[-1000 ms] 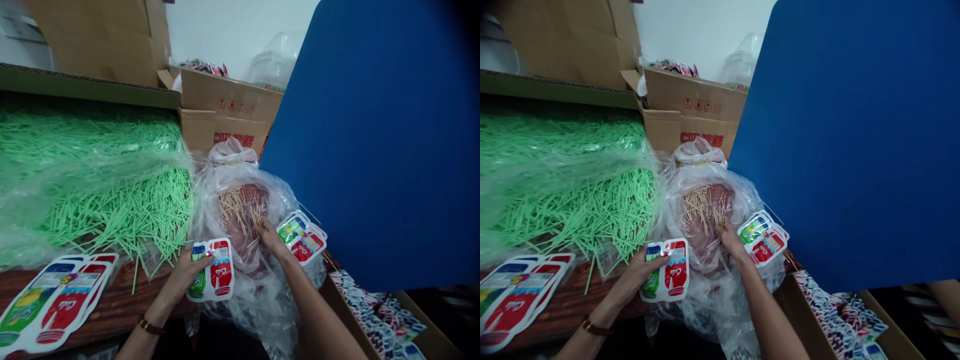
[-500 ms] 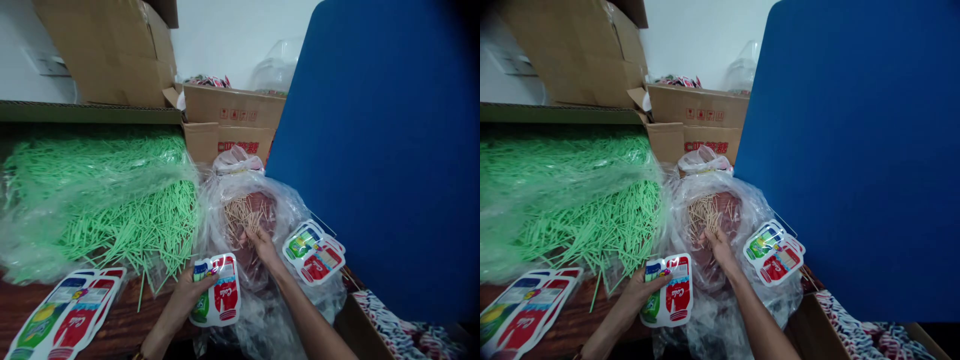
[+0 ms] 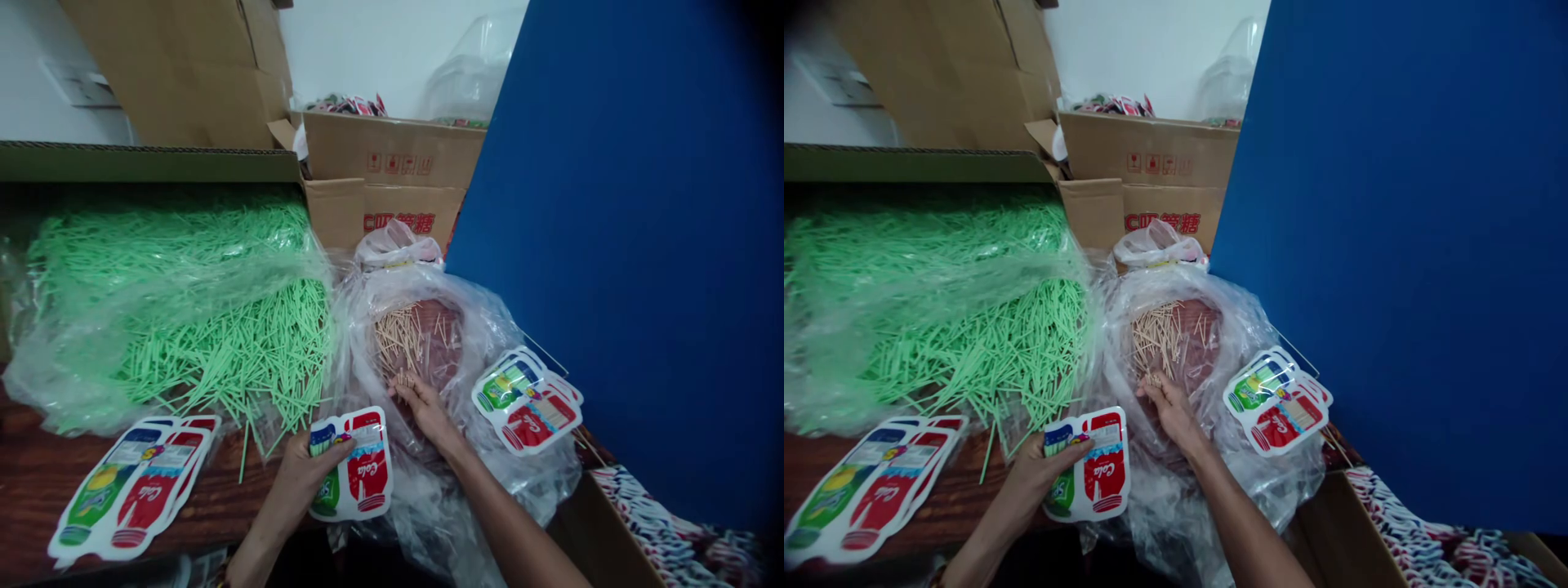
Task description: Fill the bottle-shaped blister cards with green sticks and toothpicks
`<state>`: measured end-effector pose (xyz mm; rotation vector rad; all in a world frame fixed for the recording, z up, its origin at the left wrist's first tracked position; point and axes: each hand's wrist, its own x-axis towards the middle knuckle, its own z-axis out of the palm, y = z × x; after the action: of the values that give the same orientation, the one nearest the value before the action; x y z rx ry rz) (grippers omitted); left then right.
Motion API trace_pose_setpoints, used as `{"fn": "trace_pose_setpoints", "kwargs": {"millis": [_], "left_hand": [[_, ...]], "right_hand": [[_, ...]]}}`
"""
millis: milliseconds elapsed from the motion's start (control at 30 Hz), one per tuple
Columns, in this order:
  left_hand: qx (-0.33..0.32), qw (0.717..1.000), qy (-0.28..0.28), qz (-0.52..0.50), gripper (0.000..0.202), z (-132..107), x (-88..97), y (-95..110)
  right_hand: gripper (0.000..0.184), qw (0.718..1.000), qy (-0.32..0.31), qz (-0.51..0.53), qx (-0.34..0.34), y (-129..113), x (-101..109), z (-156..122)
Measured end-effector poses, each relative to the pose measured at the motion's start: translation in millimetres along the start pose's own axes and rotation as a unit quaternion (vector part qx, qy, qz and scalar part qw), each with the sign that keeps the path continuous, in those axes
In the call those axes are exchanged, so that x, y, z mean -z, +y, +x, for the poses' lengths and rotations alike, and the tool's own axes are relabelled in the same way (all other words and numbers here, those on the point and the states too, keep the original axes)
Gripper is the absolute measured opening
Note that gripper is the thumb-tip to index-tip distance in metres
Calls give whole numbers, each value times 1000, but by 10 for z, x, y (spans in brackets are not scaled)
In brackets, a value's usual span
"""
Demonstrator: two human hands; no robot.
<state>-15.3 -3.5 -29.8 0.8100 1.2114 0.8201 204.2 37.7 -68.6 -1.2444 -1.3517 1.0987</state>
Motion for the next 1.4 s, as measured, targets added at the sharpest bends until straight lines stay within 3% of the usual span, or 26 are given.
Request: {"fn": "trace_pose_setpoints", "kwargs": {"millis": [133,433,700,900,1100,1400], "left_hand": [[-1,1000,6,-6,28,-46,8,7],[-21,1000,-6,17,28,-99,-17,-15],[-37,999,-23,31,24,-142,-20,17],[-70,994,-15,82,23,-185,-24,83],[-43,997,-20,67,27,-260,-62,155],[-153,969,10,193,19,-262,76,66]], "right_hand": [[20,1000,5,27,5,-31,1,-36],[22,999,-29,-29,36,-42,3,-56],[22,997,-48,29,61,-290,56,-172],[21,995,-70,3,73,-451,46,-316],[21,992,-86,-18,85,-520,3,-399],[18,987,-100,-21,121,-594,-72,-456]]}}
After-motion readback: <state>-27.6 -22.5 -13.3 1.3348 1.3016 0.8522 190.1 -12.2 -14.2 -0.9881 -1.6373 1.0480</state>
